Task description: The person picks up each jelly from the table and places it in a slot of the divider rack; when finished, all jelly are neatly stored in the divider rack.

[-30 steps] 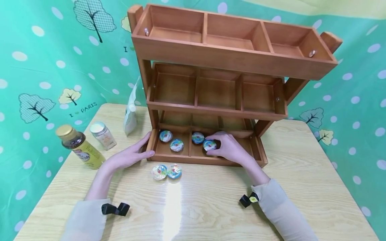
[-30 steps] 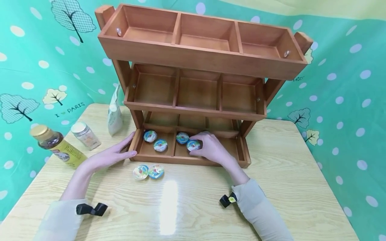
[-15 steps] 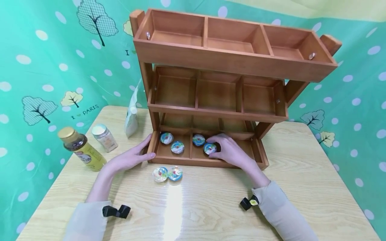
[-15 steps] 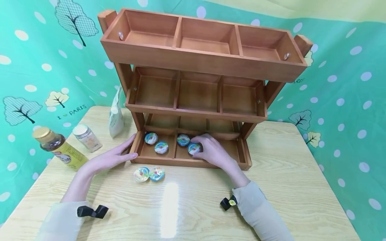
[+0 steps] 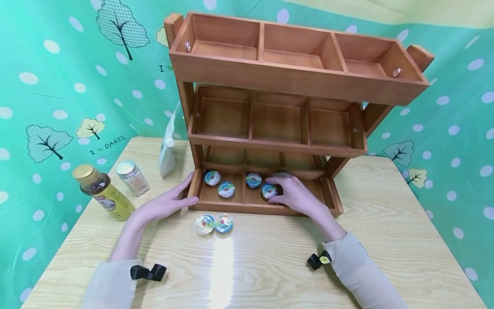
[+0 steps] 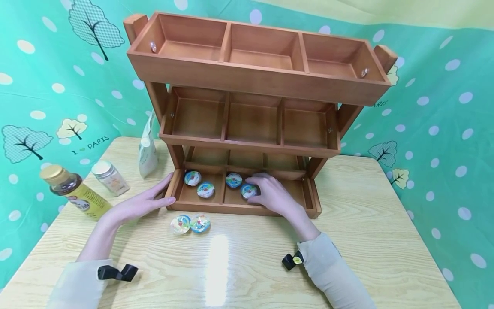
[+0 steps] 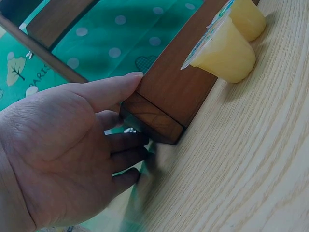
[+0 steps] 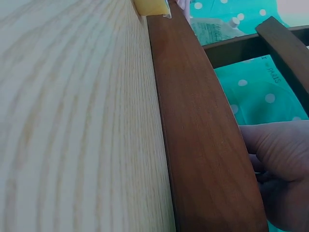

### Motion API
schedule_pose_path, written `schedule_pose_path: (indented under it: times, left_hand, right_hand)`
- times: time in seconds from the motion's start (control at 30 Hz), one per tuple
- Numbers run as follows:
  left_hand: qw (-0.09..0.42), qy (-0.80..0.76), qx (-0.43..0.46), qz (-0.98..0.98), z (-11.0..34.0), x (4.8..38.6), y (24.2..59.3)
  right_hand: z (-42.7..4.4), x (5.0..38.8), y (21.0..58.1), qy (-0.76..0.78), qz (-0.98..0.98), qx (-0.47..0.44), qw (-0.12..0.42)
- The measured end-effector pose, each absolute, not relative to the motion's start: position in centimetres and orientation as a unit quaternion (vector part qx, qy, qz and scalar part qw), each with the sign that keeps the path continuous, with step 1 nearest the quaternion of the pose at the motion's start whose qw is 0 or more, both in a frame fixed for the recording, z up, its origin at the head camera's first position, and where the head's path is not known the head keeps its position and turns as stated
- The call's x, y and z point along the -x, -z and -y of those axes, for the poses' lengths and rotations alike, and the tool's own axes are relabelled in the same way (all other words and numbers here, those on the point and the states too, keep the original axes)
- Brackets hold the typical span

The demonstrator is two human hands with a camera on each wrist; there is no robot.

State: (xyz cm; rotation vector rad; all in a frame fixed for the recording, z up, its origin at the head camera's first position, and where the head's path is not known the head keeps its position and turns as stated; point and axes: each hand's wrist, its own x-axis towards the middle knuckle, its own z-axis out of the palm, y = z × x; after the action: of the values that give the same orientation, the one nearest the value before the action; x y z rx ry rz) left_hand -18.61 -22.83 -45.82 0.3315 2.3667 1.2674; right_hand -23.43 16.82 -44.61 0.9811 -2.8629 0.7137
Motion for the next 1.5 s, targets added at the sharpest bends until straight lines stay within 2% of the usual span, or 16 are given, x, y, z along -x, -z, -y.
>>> schedule_pose_path:
  times: [0.47,0.83,1.1,1.5]
  left_hand:
    - [0.214,-0.457,-0.126,-0.854,23.0,18.6,45.8]
    - [0.206,-0.455,-0.137,-0.855,23.3,18.9,45.6]
    - [0.209,-0.457,-0.133,-0.854,23.0,18.8,46.0]
    - [0.204,-0.454,-0.139,-0.856,23.0,18.9,46.2]
  right_hand:
    - [-17.1,23.3,43.6,-0.276,0.917,-0.287,-0.013]
    - [-14.2,22.6,40.6,-0.378,0.878,-0.291,0.032]
    - [-10.5,21.0,40.3,-0.413,0.84,-0.349,0.041]
    - [-8.3,18.5,41.3,-0.39,0.812,-0.43,-0.064]
